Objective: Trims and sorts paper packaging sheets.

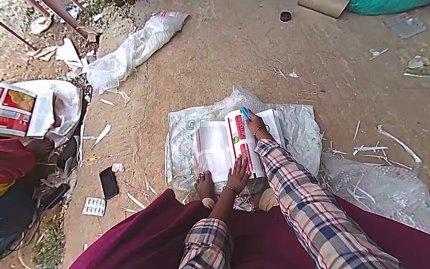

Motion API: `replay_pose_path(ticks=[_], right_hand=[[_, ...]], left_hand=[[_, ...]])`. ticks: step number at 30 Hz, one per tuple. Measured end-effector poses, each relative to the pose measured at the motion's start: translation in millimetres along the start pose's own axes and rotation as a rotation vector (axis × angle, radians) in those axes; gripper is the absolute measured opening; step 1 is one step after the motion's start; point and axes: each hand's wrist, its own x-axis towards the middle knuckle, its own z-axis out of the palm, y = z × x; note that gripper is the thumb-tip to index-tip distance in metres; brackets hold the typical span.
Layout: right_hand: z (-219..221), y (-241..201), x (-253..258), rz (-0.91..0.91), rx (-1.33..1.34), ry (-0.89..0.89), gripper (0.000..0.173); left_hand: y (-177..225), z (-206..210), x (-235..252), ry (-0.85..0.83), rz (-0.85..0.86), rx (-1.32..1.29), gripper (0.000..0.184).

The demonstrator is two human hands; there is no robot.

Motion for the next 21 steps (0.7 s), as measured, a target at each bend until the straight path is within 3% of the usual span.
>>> replay_pose_path(ticks=[6, 12, 21], right_hand=[[3.2, 0.1, -0.1, 0.089, 0.068, -0.053, 0.054], [1.5, 0.0, -6.3, 0.02, -0.045, -0.033, 0.054], [12.2, 10.8, -10.7, -0.022, 0.003, 0.018, 0.054]], left_hand=[[-11.0, 5.6, 1.8, 0.036, 0.057, -0.044, 0.065], [-11.1, 6.8, 1.9, 0.054, 0.076, -0.054, 0.065], [-17.2, 11.2, 3.6, 0.082, 0.107, -0.061, 0.065]])
